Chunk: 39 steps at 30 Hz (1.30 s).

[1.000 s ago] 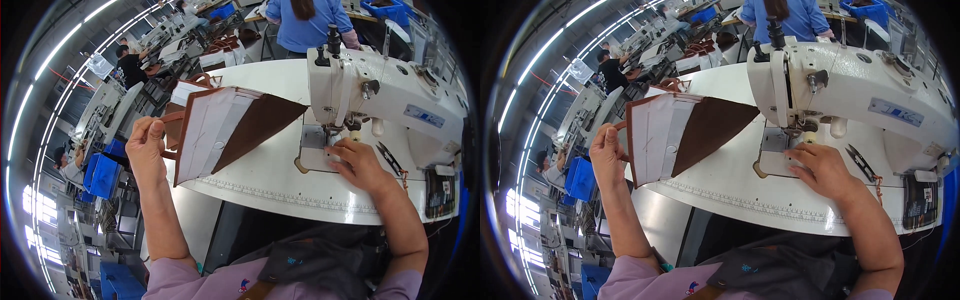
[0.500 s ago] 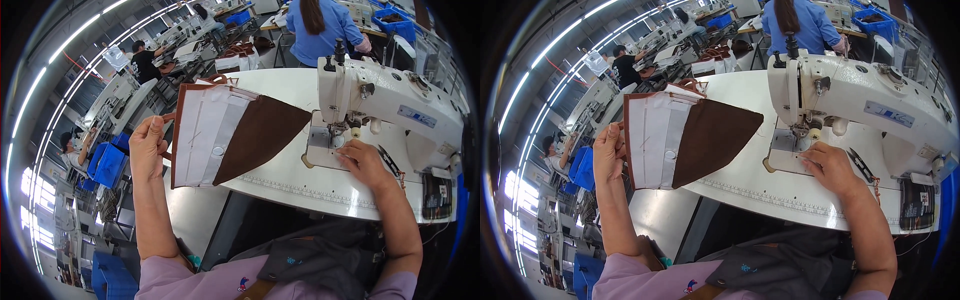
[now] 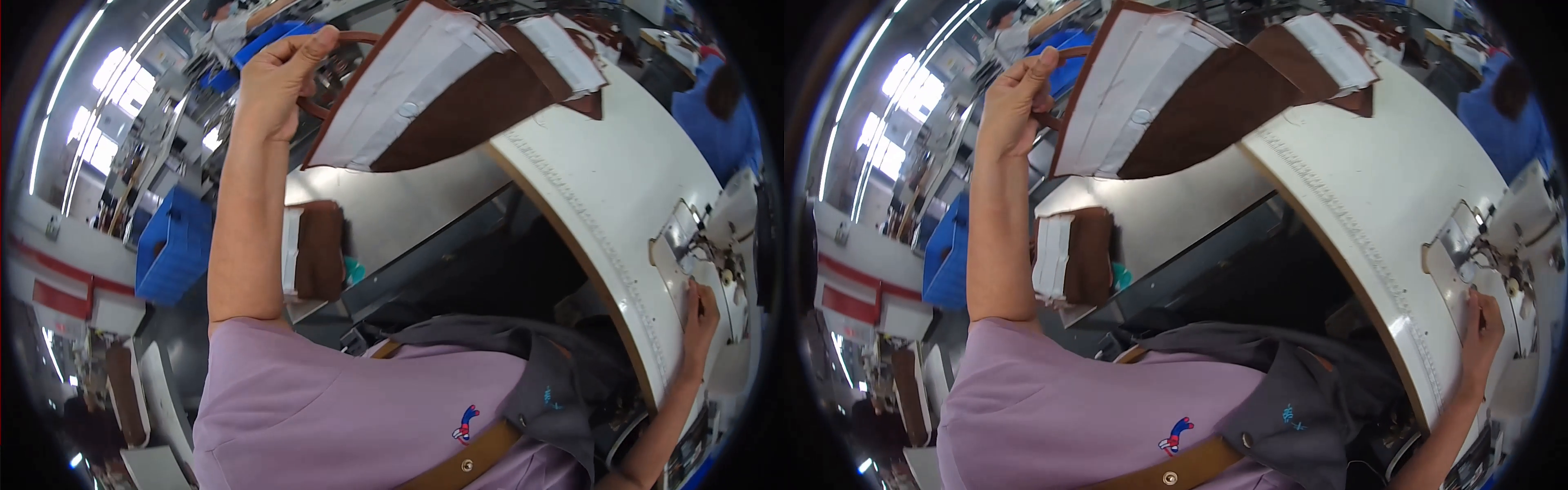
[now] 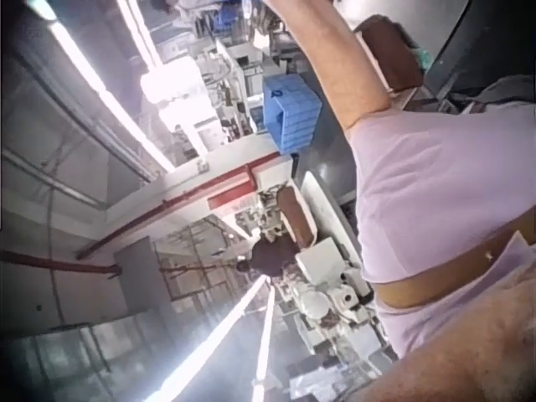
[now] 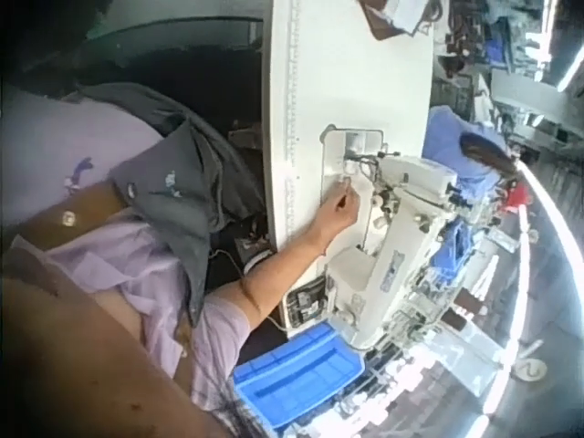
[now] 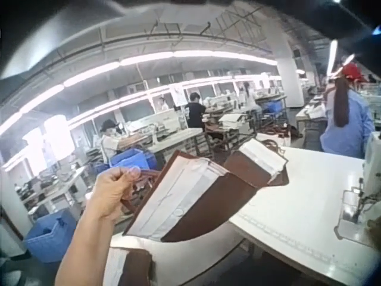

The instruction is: The recorder is using an industrial sewing machine to stitch components of a brown leather bag, and using thread snips to trim excess thread.

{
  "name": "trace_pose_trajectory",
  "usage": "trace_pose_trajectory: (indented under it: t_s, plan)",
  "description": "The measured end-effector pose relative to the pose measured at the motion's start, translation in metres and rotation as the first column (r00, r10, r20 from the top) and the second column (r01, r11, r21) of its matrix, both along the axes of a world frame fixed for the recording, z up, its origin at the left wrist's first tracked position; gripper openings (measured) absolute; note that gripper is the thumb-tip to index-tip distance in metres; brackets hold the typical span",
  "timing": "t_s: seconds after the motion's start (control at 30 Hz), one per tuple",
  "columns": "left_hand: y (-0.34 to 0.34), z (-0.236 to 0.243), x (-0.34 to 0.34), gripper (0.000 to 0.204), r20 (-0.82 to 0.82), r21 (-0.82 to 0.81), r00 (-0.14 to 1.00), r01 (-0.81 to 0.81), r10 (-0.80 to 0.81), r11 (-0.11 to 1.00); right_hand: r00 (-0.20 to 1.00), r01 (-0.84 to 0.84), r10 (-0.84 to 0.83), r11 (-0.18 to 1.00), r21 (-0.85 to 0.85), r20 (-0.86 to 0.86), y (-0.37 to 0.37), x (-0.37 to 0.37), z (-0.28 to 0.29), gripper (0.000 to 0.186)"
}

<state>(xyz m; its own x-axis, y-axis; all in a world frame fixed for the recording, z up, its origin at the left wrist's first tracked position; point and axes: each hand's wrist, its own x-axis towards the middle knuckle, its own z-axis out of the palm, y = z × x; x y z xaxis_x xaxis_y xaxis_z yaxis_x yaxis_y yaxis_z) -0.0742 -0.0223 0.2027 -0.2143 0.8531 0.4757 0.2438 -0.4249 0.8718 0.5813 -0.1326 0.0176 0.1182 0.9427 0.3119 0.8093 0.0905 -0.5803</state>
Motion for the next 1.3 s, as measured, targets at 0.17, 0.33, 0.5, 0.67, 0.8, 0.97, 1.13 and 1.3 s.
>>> trace_pose_trajectory:
  t_s: [0.17,0.33,0.5,0.67,0.8,0.97,1.13,1.3]
  plan:
    - [-0.072,-0.029,-0.134,0.037,0.008,-0.121,0.953,-0.301,0.304,0.946,0.996,0.06,-0.06,0.998,0.002,0.065,0.007,0.024,-0.016,0.026]
    - [-0.128,-0.081,-0.205,0.037,0.005,-0.252,0.854,-0.503,0.521,0.827,0.99,0.023,-0.016,0.998,-0.05,0.139,0.008,0.033,-0.016,0.029]
    - [-0.133,-0.11,-0.205,0.032,0.031,-0.254,0.814,-0.554,0.58,0.792,0.984,0.032,-0.023,0.999,-0.045,0.174,0.005,0.036,-0.014,0.032]
    - [-0.12,-0.133,-0.224,0.043,-0.315,-0.215,0.894,-0.395,0.32,0.893,0.979,0.06,-0.052,0.997,-0.038,0.198,0.009,0.043,-0.018,0.033]
    - [-0.104,-0.16,-0.226,0.034,-0.764,-0.124,0.64,-0.265,0.079,0.956,0.965,0.068,-0.061,0.997,-0.021,0.255,0.012,0.051,-0.017,0.033]
    - [-0.134,-0.191,-0.24,0.022,-0.998,-0.059,0.009,-0.125,-0.058,0.99,0.944,0.096,-0.076,0.994,-0.046,0.32,0.013,0.06,-0.013,0.036]
    - [-0.19,-0.221,-0.285,0.032,-0.993,-0.08,-0.044,-0.403,-0.107,0.912,0.943,0.172,-0.168,0.985,0.012,0.288,0.011,-0.043,0.012,0.031]
    - [-0.14,-0.263,-0.263,0.039,-0.999,0.037,-0.007,-0.708,0.046,0.705,0.87,0.363,-0.331,0.932,-0.021,0.366,-0.014,-0.015,0.026,0.035]
